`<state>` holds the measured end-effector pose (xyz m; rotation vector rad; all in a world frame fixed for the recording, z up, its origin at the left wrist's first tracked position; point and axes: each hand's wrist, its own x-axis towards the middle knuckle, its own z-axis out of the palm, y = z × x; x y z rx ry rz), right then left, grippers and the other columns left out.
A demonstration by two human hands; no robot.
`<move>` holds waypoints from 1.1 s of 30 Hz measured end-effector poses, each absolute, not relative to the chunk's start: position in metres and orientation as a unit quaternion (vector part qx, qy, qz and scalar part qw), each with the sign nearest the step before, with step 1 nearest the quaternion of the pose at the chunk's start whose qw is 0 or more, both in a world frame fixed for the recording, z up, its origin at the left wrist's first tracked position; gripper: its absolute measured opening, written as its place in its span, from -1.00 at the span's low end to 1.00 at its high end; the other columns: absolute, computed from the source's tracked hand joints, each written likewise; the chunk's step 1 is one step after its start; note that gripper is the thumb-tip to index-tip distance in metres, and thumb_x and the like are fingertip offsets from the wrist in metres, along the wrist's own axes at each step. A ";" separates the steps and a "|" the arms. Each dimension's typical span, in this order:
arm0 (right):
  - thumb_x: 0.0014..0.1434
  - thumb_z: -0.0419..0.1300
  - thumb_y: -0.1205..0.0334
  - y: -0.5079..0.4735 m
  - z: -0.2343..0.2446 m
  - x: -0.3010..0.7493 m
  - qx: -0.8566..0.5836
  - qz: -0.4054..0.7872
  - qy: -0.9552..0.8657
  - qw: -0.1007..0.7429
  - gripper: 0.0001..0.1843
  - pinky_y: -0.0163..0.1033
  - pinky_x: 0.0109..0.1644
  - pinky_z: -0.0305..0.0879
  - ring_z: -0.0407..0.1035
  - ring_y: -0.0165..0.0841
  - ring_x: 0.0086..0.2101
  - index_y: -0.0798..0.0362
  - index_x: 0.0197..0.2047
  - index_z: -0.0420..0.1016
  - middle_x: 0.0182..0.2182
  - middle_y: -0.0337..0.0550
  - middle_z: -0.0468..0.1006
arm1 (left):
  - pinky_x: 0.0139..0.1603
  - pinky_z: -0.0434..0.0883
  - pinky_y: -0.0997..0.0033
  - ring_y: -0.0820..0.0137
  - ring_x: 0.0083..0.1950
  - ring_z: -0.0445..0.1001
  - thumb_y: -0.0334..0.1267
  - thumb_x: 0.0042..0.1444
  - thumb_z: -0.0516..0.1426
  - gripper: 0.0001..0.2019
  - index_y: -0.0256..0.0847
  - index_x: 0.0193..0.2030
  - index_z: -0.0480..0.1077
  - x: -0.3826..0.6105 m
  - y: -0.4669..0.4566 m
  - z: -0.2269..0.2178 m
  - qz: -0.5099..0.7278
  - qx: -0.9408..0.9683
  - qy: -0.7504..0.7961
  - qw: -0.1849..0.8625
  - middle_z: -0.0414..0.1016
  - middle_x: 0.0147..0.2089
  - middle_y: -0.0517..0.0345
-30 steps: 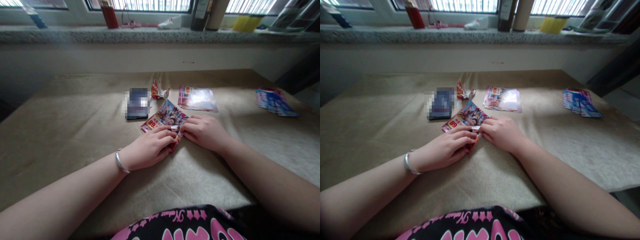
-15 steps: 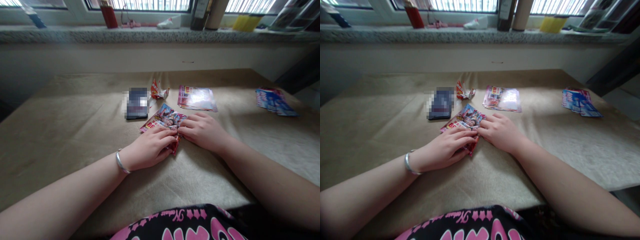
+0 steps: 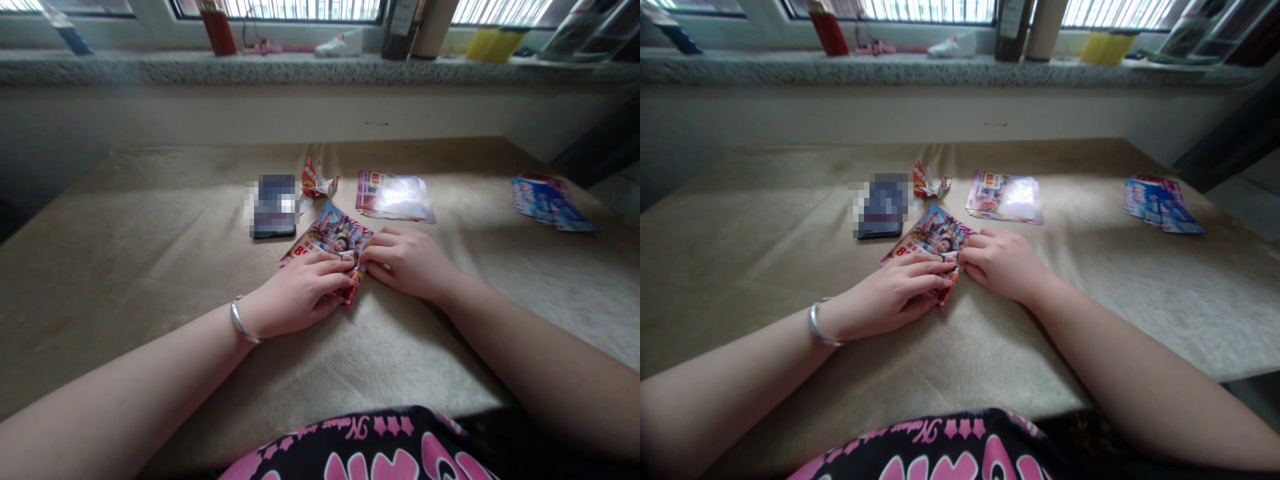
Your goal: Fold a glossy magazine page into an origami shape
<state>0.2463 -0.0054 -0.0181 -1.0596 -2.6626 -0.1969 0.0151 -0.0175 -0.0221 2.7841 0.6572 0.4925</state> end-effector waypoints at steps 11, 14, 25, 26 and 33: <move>0.26 0.02 0.20 -0.001 -0.018 0.247 -0.302 -0.057 -0.943 0.125 -0.75 -0.22 -0.12 0.17 0.30 -0.30 -0.19 0.00 -0.23 0.52 -0.22 -0.16 0.54 | 0.30 0.19 0.10 0.24 0.26 0.20 -0.31 0.24 0.00 -0.71 -0.21 0.08 0.35 0.018 -0.018 -0.020 0.144 0.957 0.223 0.118 0.29 0.20 -0.03; 0.26 0.03 0.19 -0.003 -0.019 0.246 -0.322 -0.073 -0.937 0.112 -0.76 -0.22 -0.13 0.17 0.32 -0.29 -0.20 0.04 -0.25 0.50 -0.24 -0.14 0.54 | 0.29 0.20 0.09 0.24 0.24 0.22 -0.29 0.24 0.00 -0.70 -0.21 0.09 0.33 0.018 -0.018 -0.021 0.149 0.956 0.226 0.117 0.31 0.19 -0.04; 0.25 0.03 0.16 -0.004 -0.021 0.244 -0.346 -0.103 -0.924 0.126 -0.75 -0.24 -0.21 0.12 0.31 -0.31 -0.28 0.03 -0.30 0.50 -0.32 -0.17 0.54 | 0.29 0.20 0.08 0.24 0.26 0.20 -0.28 0.24 0.01 -0.71 -0.19 0.09 0.34 0.015 -0.017 -0.024 0.149 0.956 0.224 0.115 0.29 0.21 -0.02; 0.25 0.03 0.15 -0.004 -0.021 0.244 -0.344 -0.102 -0.925 0.122 -0.75 -0.24 -0.21 0.12 0.31 -0.31 -0.27 0.02 -0.30 0.50 -0.31 -0.17 0.53 | 0.29 0.20 0.08 0.24 0.26 0.20 -0.28 0.24 0.01 -0.70 -0.20 0.09 0.33 0.015 -0.017 -0.024 0.147 0.957 0.224 0.111 0.29 0.22 -0.01; 0.25 0.03 0.17 -0.003 -0.020 0.242 -0.351 -0.125 -0.923 0.100 -0.77 -0.23 -0.21 0.10 0.30 -0.29 -0.25 0.04 -0.32 0.47 -0.32 -0.15 0.51 | 0.28 0.22 0.11 0.20 0.27 0.17 -0.27 0.23 0.00 -0.72 -0.25 0.04 0.35 0.017 -0.019 -0.024 0.131 0.959 0.238 0.074 0.21 0.28 0.02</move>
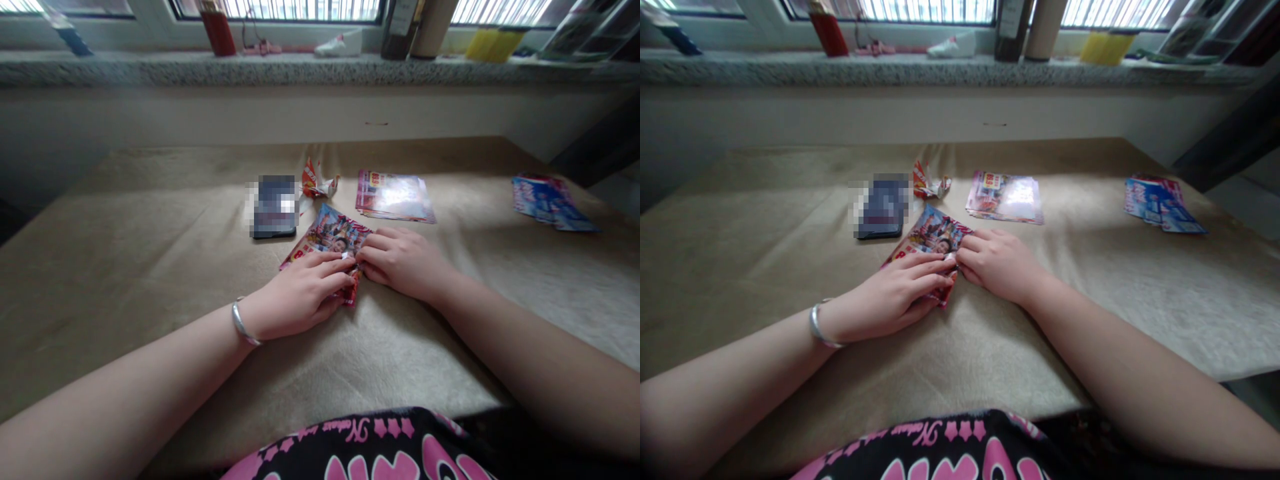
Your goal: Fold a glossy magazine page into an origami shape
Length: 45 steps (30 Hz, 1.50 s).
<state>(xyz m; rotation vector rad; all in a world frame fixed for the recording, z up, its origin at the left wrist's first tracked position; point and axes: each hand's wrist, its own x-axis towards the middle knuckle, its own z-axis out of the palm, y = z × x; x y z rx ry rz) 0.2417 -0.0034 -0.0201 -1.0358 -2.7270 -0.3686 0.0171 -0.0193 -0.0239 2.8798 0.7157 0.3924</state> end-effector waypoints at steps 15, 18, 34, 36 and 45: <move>0.22 0.05 0.20 -0.003 -0.019 0.245 -0.354 -0.095 -0.922 0.128 -0.79 -0.28 -0.28 0.11 0.32 -0.35 -0.30 0.02 -0.33 0.49 -0.36 -0.21 0.51 | 0.26 0.16 0.07 0.18 0.20 0.18 -0.27 0.22 -0.06 -0.63 -0.26 0.14 0.26 0.019 -0.019 -0.020 0.096 0.958 0.261 0.067 0.25 0.26 0.10; 0.22 0.05 0.19 -0.003 -0.019 0.245 -0.357 -0.093 -0.921 0.128 -0.80 -0.28 -0.28 0.12 0.32 -0.35 -0.30 0.01 -0.32 0.49 -0.35 -0.22 0.51 | 0.26 0.15 0.09 0.19 0.21 0.17 -0.27 0.22 -0.05 -0.64 -0.25 0.14 0.26 0.020 -0.018 -0.019 0.099 0.958 0.260 0.075 0.26 0.25 0.10; 0.18 0.14 0.17 0.003 -0.025 0.251 -0.431 0.013 -0.879 0.205 -0.84 -0.20 -0.14 0.27 0.35 -0.29 -0.24 0.02 -0.33 0.52 -0.31 -0.14 0.52 | 0.28 0.17 0.11 0.24 0.23 0.19 -0.28 0.24 -0.03 -0.71 -0.22 0.07 0.31 0.017 -0.016 -0.021 0.136 0.953 0.245 0.115 0.30 0.22 0.10; 0.15 0.17 0.16 0.005 -0.027 0.252 -0.444 0.027 -0.865 0.233 -0.85 -0.14 -0.08 0.28 0.35 -0.27 -0.20 0.01 -0.35 0.52 -0.26 -0.11 0.50 | 0.29 0.16 0.10 0.25 0.23 0.20 -0.28 0.23 -0.01 -0.70 -0.21 0.07 0.32 0.017 -0.016 -0.021 0.144 0.951 0.245 0.118 0.30 0.21 0.09; 0.09 0.20 0.19 0.008 -0.034 0.247 -0.493 0.085 -0.819 0.280 -0.89 -0.08 -0.03 0.28 0.36 -0.23 -0.15 0.04 -0.36 0.46 -0.18 -0.05 0.49 | 0.28 0.19 0.14 0.27 0.21 0.23 -0.32 0.21 0.01 -0.72 -0.21 0.04 0.34 0.017 -0.014 -0.023 0.153 0.949 0.245 0.125 0.34 0.18 0.08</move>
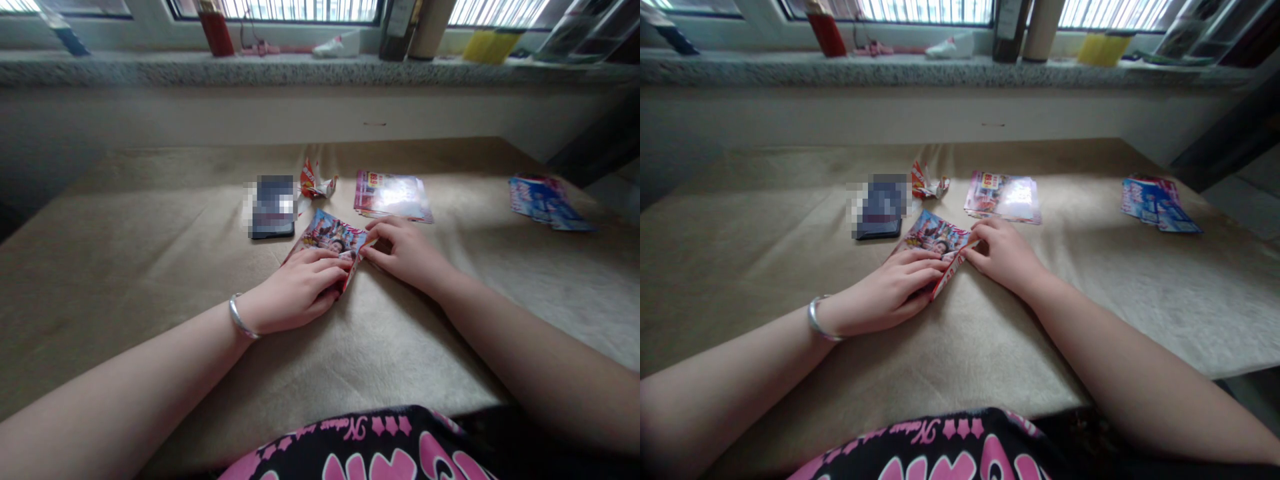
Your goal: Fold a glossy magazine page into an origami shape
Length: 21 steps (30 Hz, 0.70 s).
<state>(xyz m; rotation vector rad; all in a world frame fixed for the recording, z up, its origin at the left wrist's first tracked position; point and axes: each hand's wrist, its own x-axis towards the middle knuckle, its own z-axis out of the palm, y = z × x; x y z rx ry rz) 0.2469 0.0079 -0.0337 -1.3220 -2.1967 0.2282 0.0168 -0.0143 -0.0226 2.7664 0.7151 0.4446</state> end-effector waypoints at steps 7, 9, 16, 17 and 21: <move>0.07 0.23 0.15 0.011 -0.034 0.249 -0.521 0.102 -0.802 0.274 -0.86 -0.13 -0.12 0.26 0.35 -0.26 -0.24 0.04 -0.40 0.45 -0.30 -0.10 0.50 | 0.28 0.19 0.14 0.27 0.22 0.22 -0.31 0.21 0.01 -0.73 -0.24 0.03 0.33 0.017 -0.014 -0.023 0.149 0.950 0.247 0.121 0.34 0.18 0.06; 0.07 0.23 0.15 0.012 -0.036 0.250 -0.522 0.109 -0.796 0.285 -0.85 -0.13 -0.12 0.25 0.34 -0.27 -0.25 0.04 -0.42 0.45 -0.32 -0.11 0.50 | 0.28 0.19 0.15 0.27 0.22 0.22 -0.31 0.21 0.01 -0.73 -0.25 0.04 0.33 0.017 -0.015 -0.023 0.150 0.950 0.248 0.120 0.35 0.17 0.05; 0.08 0.21 0.08 0.014 -0.041 0.248 -0.549 0.196 -0.743 0.328 -0.79 -0.24 -0.34 0.24 0.31 -0.36 -0.45 0.03 -0.45 0.46 -0.49 -0.21 0.48 | 0.22 0.25 0.16 0.23 0.19 0.24 -0.32 0.19 0.01 -0.46 -0.35 0.30 0.03 0.018 -0.016 -0.024 0.161 0.931 0.299 0.132 0.30 0.19 -0.10; 0.08 0.21 0.05 0.014 -0.041 0.247 -0.554 0.207 -0.736 0.331 -0.77 -0.26 -0.38 0.22 0.29 -0.38 -0.48 0.03 -0.44 0.46 -0.52 -0.22 0.47 | 0.21 0.26 0.15 0.22 0.18 0.25 -0.32 0.19 0.00 -0.43 -0.34 0.33 -0.03 0.018 -0.016 -0.024 0.163 0.931 0.298 0.133 0.29 0.19 -0.11; 0.10 0.18 0.03 0.011 -0.039 0.244 -0.555 0.236 -0.724 0.335 -0.74 -0.30 -0.45 0.18 0.28 -0.41 -0.52 0.05 -0.45 0.43 -0.55 -0.24 0.45 | 0.21 0.26 0.16 0.24 0.19 0.24 -0.35 0.17 0.01 -0.40 -0.23 0.35 -0.06 0.016 -0.014 -0.026 0.162 0.937 0.278 0.139 0.29 0.19 -0.07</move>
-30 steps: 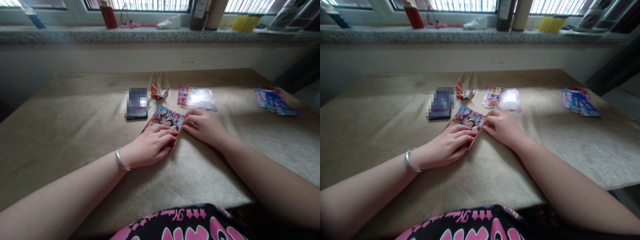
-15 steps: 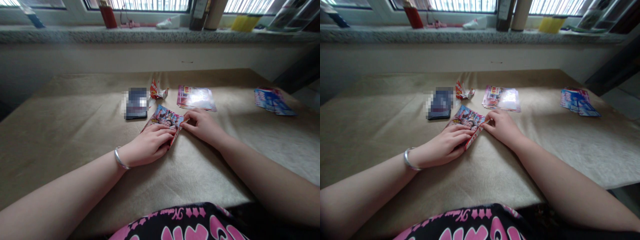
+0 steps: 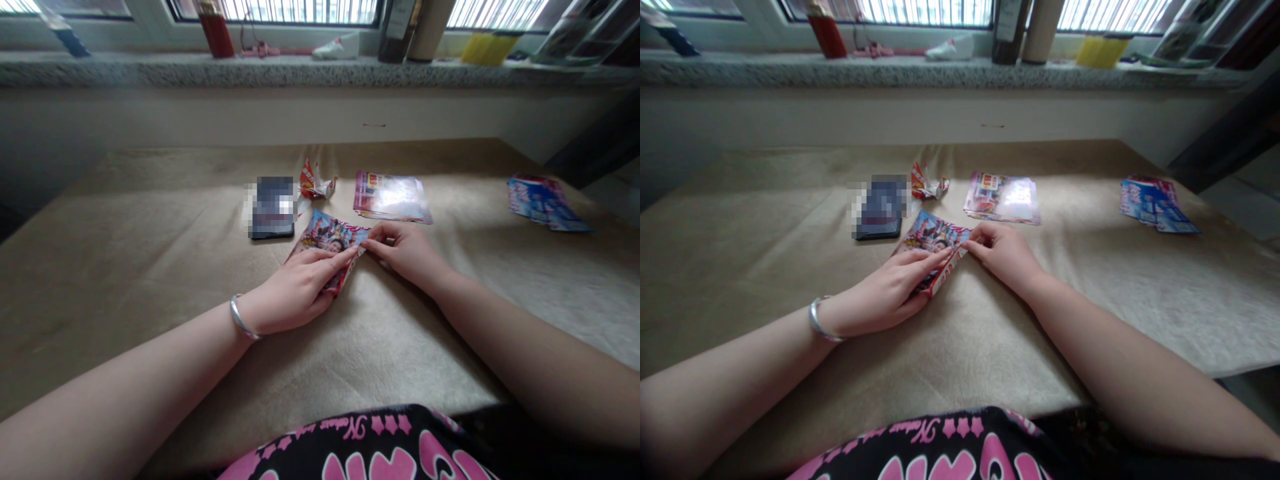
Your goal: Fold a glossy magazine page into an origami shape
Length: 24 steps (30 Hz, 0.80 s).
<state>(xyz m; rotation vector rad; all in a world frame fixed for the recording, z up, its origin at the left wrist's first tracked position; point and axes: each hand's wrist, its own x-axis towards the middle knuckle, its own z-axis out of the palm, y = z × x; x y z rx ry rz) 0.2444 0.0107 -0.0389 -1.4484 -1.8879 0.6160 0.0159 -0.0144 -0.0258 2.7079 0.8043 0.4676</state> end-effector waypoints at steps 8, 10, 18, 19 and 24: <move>0.07 0.24 0.10 0.004 -0.030 0.243 -0.544 0.121 -0.759 0.337 -0.83 -0.27 -0.37 0.24 0.33 -0.36 -0.44 0.02 -0.42 0.50 -0.45 -0.19 0.52 | 0.27 0.18 0.12 0.24 0.24 0.18 -0.35 0.19 0.01 -0.52 -0.12 0.27 0.13 0.015 -0.016 -0.024 0.130 0.951 0.257 0.111 0.25 0.25 0.09; 0.08 0.24 0.13 0.000 -0.027 0.242 -0.518 0.073 -0.781 0.341 -0.86 -0.26 -0.33 0.25 0.34 -0.33 -0.38 0.00 -0.40 0.52 -0.45 -0.19 0.52 | 0.26 0.19 0.09 0.22 0.24 0.18 -0.37 0.18 0.01 -0.54 -0.10 0.24 0.18 0.015 -0.016 -0.023 0.128 0.951 0.259 0.109 0.22 0.26 0.08; 0.15 0.18 0.18 -0.009 -0.018 0.242 -0.423 -0.026 -0.849 0.314 -0.87 -0.22 -0.20 0.27 0.37 -0.33 -0.34 -0.01 -0.40 0.48 -0.44 -0.22 0.56 | 0.26 0.22 0.17 0.25 0.23 0.21 -0.26 0.27 -0.06 -0.63 -0.12 0.20 0.23 0.014 -0.018 -0.015 0.117 0.953 0.244 0.135 0.18 0.24 -0.02; 0.16 0.17 0.18 -0.009 -0.017 0.242 -0.420 -0.033 -0.854 0.306 -0.86 -0.22 -0.20 0.27 0.37 -0.32 -0.34 0.00 -0.40 0.48 -0.44 -0.21 0.56 | 0.26 0.22 0.17 0.25 0.23 0.21 -0.24 0.28 -0.07 -0.64 -0.14 0.20 0.23 0.014 -0.018 -0.015 0.116 0.953 0.246 0.133 0.19 0.23 -0.03; 0.19 0.13 0.19 -0.011 -0.014 0.242 -0.393 -0.025 -0.877 0.277 -0.84 -0.24 -0.23 0.25 0.38 -0.33 -0.33 0.01 -0.37 0.47 -0.42 -0.21 0.57 | 0.26 0.22 0.14 0.22 0.22 0.22 -0.18 0.29 -0.07 -0.63 -0.21 0.18 0.24 0.016 -0.020 -0.018 0.111 0.951 0.267 0.114 0.21 0.23 -0.05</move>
